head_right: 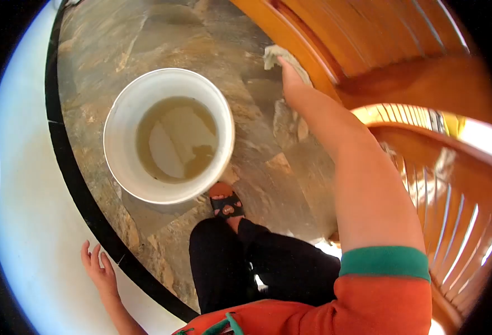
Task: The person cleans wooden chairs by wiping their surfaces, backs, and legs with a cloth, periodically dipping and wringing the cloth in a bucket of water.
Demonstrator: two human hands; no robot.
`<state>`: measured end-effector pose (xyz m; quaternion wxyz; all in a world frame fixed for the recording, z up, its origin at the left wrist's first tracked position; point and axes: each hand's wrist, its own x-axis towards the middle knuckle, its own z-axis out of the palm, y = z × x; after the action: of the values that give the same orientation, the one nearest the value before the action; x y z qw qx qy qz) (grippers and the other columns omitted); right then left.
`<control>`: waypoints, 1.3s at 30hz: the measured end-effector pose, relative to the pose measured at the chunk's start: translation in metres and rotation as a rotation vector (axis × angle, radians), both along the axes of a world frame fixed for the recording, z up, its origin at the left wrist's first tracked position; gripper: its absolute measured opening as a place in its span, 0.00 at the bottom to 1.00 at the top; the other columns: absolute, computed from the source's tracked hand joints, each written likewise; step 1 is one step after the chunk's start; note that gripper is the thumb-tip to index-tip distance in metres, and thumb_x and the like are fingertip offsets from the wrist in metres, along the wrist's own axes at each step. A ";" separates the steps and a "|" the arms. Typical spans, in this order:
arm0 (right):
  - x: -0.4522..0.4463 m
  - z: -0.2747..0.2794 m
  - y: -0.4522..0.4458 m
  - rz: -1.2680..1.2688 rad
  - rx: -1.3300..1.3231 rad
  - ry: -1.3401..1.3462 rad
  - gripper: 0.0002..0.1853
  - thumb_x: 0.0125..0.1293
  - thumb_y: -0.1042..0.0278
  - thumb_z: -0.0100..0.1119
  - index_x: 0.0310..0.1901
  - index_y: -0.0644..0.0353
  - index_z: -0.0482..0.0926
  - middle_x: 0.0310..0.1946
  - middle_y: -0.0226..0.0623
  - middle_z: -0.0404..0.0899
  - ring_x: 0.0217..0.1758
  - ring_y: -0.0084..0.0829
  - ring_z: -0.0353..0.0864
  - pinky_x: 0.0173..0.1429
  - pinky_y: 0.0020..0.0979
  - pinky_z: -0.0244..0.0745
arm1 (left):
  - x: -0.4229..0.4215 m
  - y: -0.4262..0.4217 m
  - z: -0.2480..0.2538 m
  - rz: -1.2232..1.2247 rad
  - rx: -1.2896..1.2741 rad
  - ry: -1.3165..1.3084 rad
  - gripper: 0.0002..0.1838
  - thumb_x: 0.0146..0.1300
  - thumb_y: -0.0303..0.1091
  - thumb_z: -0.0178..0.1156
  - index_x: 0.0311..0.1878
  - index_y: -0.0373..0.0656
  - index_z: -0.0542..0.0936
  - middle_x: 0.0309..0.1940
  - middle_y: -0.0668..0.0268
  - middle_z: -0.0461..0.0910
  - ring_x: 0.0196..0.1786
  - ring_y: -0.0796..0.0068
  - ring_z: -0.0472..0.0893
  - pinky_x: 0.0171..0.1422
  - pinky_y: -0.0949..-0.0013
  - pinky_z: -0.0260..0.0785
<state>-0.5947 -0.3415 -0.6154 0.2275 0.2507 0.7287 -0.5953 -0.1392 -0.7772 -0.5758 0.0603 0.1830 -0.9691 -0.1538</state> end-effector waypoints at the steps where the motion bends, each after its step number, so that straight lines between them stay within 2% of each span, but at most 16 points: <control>1: 0.021 0.005 0.015 -0.071 -0.009 0.003 0.42 0.57 0.34 0.45 0.67 0.55 0.53 0.72 0.39 0.40 0.74 0.36 0.39 0.72 0.43 0.31 | 0.005 -0.001 0.002 -0.012 0.007 0.009 0.13 0.58 0.20 0.53 0.46 0.38 0.76 0.59 0.53 0.65 0.62 0.54 0.66 0.63 0.59 0.59; 4: 0.077 -0.003 0.068 -0.161 0.122 -0.033 0.48 0.57 0.31 0.43 0.69 0.59 0.46 0.72 0.40 0.41 0.74 0.37 0.39 0.72 0.39 0.33 | 0.020 0.000 0.008 -0.028 0.016 0.058 0.13 0.58 0.20 0.53 0.47 0.38 0.76 0.59 0.53 0.65 0.61 0.55 0.66 0.62 0.59 0.60; 7: 0.125 -0.066 0.167 -0.266 0.060 -0.019 0.42 0.59 0.37 0.46 0.68 0.56 0.52 0.70 0.37 0.47 0.71 0.35 0.45 0.70 0.38 0.43 | 0.029 0.004 0.018 -0.005 0.013 0.115 0.13 0.59 0.21 0.53 0.47 0.38 0.76 0.59 0.54 0.65 0.61 0.56 0.66 0.62 0.60 0.60; 9: 0.195 -0.077 0.248 -0.347 0.148 -0.022 0.46 0.59 0.33 0.43 0.68 0.62 0.48 0.70 0.44 0.46 0.73 0.38 0.44 0.71 0.38 0.41 | 0.031 0.011 0.022 0.012 0.016 0.124 0.13 0.59 0.22 0.53 0.48 0.38 0.76 0.59 0.54 0.65 0.60 0.57 0.67 0.61 0.60 0.60; 10: 0.233 -0.074 0.280 -0.312 0.318 -0.103 0.46 0.59 0.34 0.43 0.68 0.64 0.48 0.70 0.45 0.46 0.73 0.38 0.43 0.72 0.38 0.40 | 0.035 0.013 0.020 -0.002 0.025 0.126 0.12 0.60 0.22 0.53 0.48 0.38 0.76 0.59 0.54 0.65 0.60 0.57 0.67 0.61 0.61 0.61; 14: 0.356 0.034 0.249 -0.485 0.242 -0.122 0.44 0.59 0.36 0.46 0.68 0.61 0.51 0.70 0.45 0.48 0.73 0.38 0.44 0.72 0.40 0.39 | 0.041 0.029 0.015 -0.061 0.077 0.115 0.12 0.61 0.23 0.52 0.48 0.37 0.76 0.59 0.54 0.65 0.60 0.58 0.67 0.61 0.61 0.61; 15: 0.382 0.011 0.289 -0.618 0.292 0.006 0.33 0.58 0.49 0.55 0.61 0.61 0.65 0.61 0.41 0.64 0.65 0.35 0.59 0.67 0.33 0.49 | 0.040 0.034 0.016 -0.062 0.089 0.113 0.12 0.61 0.24 0.53 0.47 0.37 0.76 0.59 0.54 0.65 0.60 0.58 0.67 0.61 0.61 0.61; 18: 0.445 0.012 0.337 -0.696 0.446 -0.121 0.40 0.55 0.40 0.55 0.62 0.63 0.63 0.65 0.45 0.58 0.68 0.38 0.53 0.68 0.40 0.47 | 0.035 0.045 0.025 -0.132 0.103 0.137 0.12 0.61 0.24 0.53 0.47 0.37 0.76 0.59 0.54 0.66 0.60 0.58 0.67 0.60 0.61 0.62; 22: 0.468 0.008 0.351 -0.798 0.510 -0.003 0.30 0.52 0.47 0.61 0.51 0.62 0.75 0.55 0.47 0.69 0.61 0.39 0.63 0.62 0.36 0.59 | 0.029 0.047 0.042 -0.258 0.027 0.174 0.12 0.60 0.24 0.54 0.47 0.37 0.77 0.58 0.54 0.67 0.59 0.58 0.68 0.59 0.61 0.63; 23: 0.468 -0.012 0.373 -0.906 0.432 -0.163 0.25 0.55 0.51 0.58 0.48 0.63 0.76 0.48 0.51 0.73 0.57 0.39 0.68 0.60 0.33 0.61 | 0.026 0.046 0.048 -0.276 0.018 0.200 0.12 0.60 0.24 0.54 0.47 0.37 0.77 0.57 0.54 0.67 0.58 0.58 0.68 0.58 0.61 0.63; 25: 0.473 0.016 0.335 -0.412 0.968 -0.140 0.21 0.58 0.55 0.52 0.46 0.64 0.76 0.44 0.51 0.76 0.53 0.38 0.73 0.58 0.33 0.64 | 0.024 0.046 0.059 -0.256 0.008 0.260 0.12 0.59 0.23 0.55 0.47 0.38 0.77 0.56 0.53 0.68 0.56 0.57 0.69 0.58 0.61 0.64; 28: 0.456 0.014 0.322 0.749 1.305 -0.343 0.17 0.61 0.62 0.43 0.41 0.65 0.78 0.38 0.48 0.79 0.45 0.40 0.78 0.56 0.39 0.67 | 0.024 0.051 0.066 -0.210 0.097 0.335 0.11 0.57 0.23 0.56 0.45 0.39 0.78 0.55 0.53 0.70 0.55 0.57 0.71 0.57 0.63 0.64; 30: 0.422 0.046 0.270 0.932 1.207 -0.485 0.18 0.62 0.61 0.42 0.37 0.65 0.80 0.42 0.49 0.78 0.46 0.44 0.77 0.54 0.41 0.68 | 0.024 0.062 0.068 -0.157 0.110 0.337 0.11 0.55 0.23 0.56 0.42 0.38 0.78 0.52 0.54 0.72 0.55 0.57 0.71 0.58 0.63 0.64; 31: 0.412 0.010 0.296 1.059 1.182 -0.383 0.19 0.61 0.59 0.43 0.38 0.65 0.80 0.41 0.49 0.79 0.45 0.46 0.77 0.52 0.41 0.69 | 0.025 0.066 0.063 -0.161 0.133 0.371 0.10 0.57 0.24 0.56 0.42 0.38 0.78 0.51 0.53 0.72 0.54 0.58 0.72 0.60 0.62 0.62; 34: 0.372 0.080 0.201 0.473 0.744 -0.136 0.19 0.60 0.59 0.46 0.35 0.70 0.79 0.32 0.49 0.80 0.39 0.37 0.80 0.45 0.37 0.72 | 0.034 0.083 0.059 -0.128 0.244 0.354 0.10 0.55 0.23 0.56 0.41 0.37 0.78 0.52 0.53 0.72 0.55 0.57 0.71 0.60 0.62 0.62; 39: 0.316 0.154 0.061 0.116 -0.223 0.053 0.15 0.64 0.63 0.47 0.43 0.67 0.76 0.34 0.40 0.80 0.35 0.30 0.80 0.38 0.33 0.77 | 0.055 0.096 0.048 -0.160 0.303 0.339 0.12 0.52 0.24 0.58 0.41 0.40 0.79 0.53 0.54 0.71 0.55 0.54 0.70 0.57 0.61 0.64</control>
<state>-0.2785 -0.2807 -0.4617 0.2687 0.1652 0.6771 -0.6649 -0.0842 -0.6817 -0.5281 0.1817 0.0842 -0.9225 -0.3301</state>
